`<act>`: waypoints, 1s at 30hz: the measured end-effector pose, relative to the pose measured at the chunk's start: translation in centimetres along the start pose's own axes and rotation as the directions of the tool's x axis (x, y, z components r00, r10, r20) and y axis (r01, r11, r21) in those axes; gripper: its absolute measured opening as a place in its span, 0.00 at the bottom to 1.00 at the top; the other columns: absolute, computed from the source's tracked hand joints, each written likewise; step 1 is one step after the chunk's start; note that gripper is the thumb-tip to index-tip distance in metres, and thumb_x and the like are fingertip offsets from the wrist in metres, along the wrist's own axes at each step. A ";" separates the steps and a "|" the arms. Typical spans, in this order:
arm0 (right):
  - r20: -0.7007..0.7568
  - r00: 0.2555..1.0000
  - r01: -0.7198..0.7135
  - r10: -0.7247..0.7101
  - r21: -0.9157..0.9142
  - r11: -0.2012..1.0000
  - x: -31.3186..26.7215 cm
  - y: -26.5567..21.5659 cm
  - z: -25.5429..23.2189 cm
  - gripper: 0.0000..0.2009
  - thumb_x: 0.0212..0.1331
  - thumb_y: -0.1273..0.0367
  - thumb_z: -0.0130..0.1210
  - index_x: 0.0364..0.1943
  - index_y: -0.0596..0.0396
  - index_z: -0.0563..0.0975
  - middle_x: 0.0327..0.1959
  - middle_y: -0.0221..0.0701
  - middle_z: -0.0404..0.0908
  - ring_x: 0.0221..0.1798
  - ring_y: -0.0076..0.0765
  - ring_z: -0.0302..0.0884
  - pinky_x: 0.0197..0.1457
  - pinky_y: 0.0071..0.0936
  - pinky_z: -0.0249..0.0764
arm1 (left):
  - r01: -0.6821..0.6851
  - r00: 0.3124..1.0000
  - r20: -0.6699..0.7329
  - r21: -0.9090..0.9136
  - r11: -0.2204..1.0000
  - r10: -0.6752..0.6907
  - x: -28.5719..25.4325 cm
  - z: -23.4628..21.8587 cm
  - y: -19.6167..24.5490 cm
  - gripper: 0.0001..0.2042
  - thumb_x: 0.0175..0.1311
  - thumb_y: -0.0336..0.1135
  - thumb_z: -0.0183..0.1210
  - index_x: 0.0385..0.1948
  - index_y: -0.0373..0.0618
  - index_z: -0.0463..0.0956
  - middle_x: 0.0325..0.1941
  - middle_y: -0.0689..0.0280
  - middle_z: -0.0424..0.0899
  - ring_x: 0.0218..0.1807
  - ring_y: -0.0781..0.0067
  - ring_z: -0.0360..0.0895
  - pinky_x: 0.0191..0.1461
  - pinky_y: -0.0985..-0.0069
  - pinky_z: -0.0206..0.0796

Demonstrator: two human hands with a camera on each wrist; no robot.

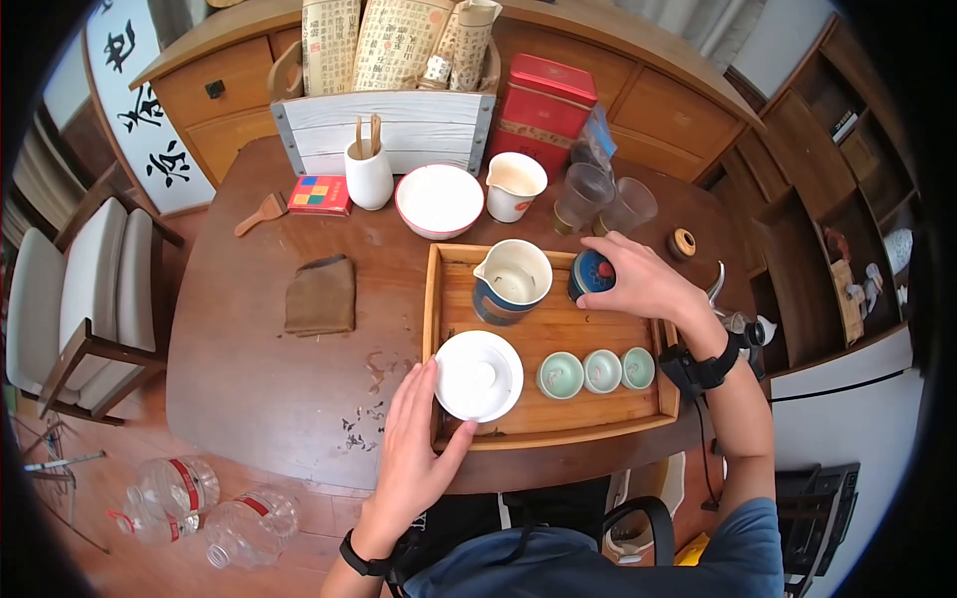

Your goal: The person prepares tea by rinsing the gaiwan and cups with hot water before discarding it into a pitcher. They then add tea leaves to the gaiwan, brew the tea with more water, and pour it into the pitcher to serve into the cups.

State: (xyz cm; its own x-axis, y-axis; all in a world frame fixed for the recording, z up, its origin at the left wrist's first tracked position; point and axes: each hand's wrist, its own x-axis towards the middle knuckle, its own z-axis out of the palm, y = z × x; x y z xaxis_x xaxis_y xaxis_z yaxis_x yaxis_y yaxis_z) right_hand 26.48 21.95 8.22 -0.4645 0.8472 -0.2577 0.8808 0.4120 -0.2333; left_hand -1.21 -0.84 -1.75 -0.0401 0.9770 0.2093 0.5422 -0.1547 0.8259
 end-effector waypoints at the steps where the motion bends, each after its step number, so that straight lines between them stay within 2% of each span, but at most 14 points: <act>1: 0.007 1.000 0.000 0.000 0.001 1.000 0.0 0.0 0.0 0.47 0.55 0.46 0.73 0.74 0.62 0.70 0.59 0.49 0.78 0.62 0.57 0.80 0.67 0.44 0.76 | -0.001 1.000 0.000 0.000 1.000 0.001 0.0 0.0 0.0 0.39 0.69 0.35 0.69 0.78 0.30 0.59 0.75 0.39 0.71 0.79 0.33 0.64 0.81 0.50 0.58; 4: 0.035 0.986 -0.163 0.163 -0.002 0.987 0.0 -1.1 -0.4 0.47 0.55 0.47 0.73 0.74 0.62 0.70 0.59 0.49 0.78 0.62 0.58 0.80 0.68 0.43 0.76 | -0.004 1.000 -0.002 0.001 1.000 0.004 0.0 0.0 0.0 0.39 0.69 0.35 0.69 0.78 0.30 0.59 0.75 0.39 0.71 0.80 0.34 0.64 0.81 0.50 0.58; 7: 0.038 0.964 -0.265 0.264 0.030 0.964 -0.4 -1.4 -0.8 0.46 0.55 0.49 0.73 0.74 0.61 0.70 0.62 0.48 0.76 0.66 0.56 0.77 0.71 0.42 0.74 | 0.006 1.000 0.006 0.001 1.000 -0.006 0.0 -0.1 0.1 0.39 0.69 0.35 0.69 0.78 0.30 0.59 0.75 0.40 0.71 0.80 0.34 0.64 0.81 0.50 0.58; 10: 0.009 1.000 0.030 -0.030 -0.006 1.000 -1.3 -0.3 -0.8 0.45 0.53 0.49 0.74 0.74 0.56 0.70 0.68 0.45 0.74 0.71 0.53 0.73 0.74 0.42 0.73 | 0.000 1.000 0.001 0.004 1.000 0.000 0.0 -0.1 0.2 0.39 0.69 0.36 0.69 0.78 0.30 0.59 0.75 0.40 0.71 0.80 0.35 0.64 0.81 0.51 0.58; 13: 0.105 0.985 0.130 -0.136 0.058 0.990 -1.0 0.6 -0.3 0.43 0.50 0.61 0.76 0.73 0.55 0.71 0.66 0.42 0.72 0.70 0.51 0.71 0.74 0.39 0.71 | -0.005 1.000 0.000 0.002 1.000 0.005 0.0 -0.1 0.1 0.39 0.69 0.36 0.69 0.78 0.30 0.59 0.76 0.40 0.71 0.80 0.35 0.64 0.81 0.51 0.58; 16: 0.070 0.985 0.158 -0.159 0.012 0.987 -0.7 1.4 0.6 0.42 0.46 0.66 0.77 0.71 0.55 0.72 0.63 0.41 0.74 0.66 0.51 0.73 0.72 0.38 0.72 | 0.002 1.000 0.001 -0.001 1.000 -0.002 0.1 -0.1 0.1 0.39 0.69 0.36 0.69 0.78 0.30 0.59 0.75 0.40 0.71 0.79 0.35 0.64 0.81 0.51 0.59; 20: 0.073 0.987 0.146 -0.146 0.011 0.989 -0.6 1.0 0.2 0.40 0.46 0.66 0.76 0.69 0.54 0.74 0.59 0.39 0.75 0.64 0.50 0.74 0.70 0.37 0.73 | -0.009 1.000 -0.004 0.008 1.000 0.009 0.0 0.0 0.0 0.39 0.69 0.36 0.69 0.78 0.30 0.59 0.76 0.40 0.71 0.79 0.35 0.64 0.81 0.51 0.59; 22: 0.086 0.989 0.117 -0.118 0.016 0.993 -0.8 0.4 -0.6 0.39 0.46 0.66 0.75 0.68 0.54 0.75 0.58 0.39 0.75 0.62 0.50 0.75 0.69 0.37 0.74 | -0.016 1.000 -0.008 0.011 1.000 0.016 -0.1 0.0 0.0 0.39 0.69 0.36 0.69 0.78 0.30 0.59 0.76 0.40 0.71 0.79 0.35 0.64 0.81 0.51 0.58; 25: 0.031 0.993 0.114 -0.114 0.016 0.993 -1.1 -0.3 -2.3 0.38 0.47 0.66 0.74 0.68 0.54 0.75 0.57 0.39 0.75 0.61 0.49 0.75 0.68 0.37 0.74 | -0.015 1.000 -0.013 0.007 1.000 0.016 -0.1 0.0 0.0 0.39 0.69 0.37 0.69 0.78 0.30 0.59 0.76 0.41 0.71 0.79 0.35 0.64 0.81 0.50 0.58; 30: -0.068 0.984 0.164 -0.162 0.018 0.986 -2.2 -1.5 -5.0 0.38 0.49 0.64 0.72 0.69 0.54 0.76 0.57 0.38 0.75 0.62 0.49 0.76 0.68 0.37 0.74 | -0.006 1.000 -0.006 0.009 1.000 0.006 -0.1 0.0 0.1 0.39 0.69 0.36 0.69 0.78 0.30 0.59 0.76 0.41 0.71 0.80 0.35 0.64 0.81 0.50 0.58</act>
State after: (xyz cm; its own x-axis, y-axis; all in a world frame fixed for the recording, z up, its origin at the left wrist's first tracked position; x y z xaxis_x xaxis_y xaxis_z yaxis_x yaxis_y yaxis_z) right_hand 26.61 21.18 13.85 -0.5939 0.7901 -0.1520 0.7911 0.5389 -0.2895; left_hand -1.14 -0.92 -1.71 -0.0416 0.9751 0.2177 0.5500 -0.1596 0.8198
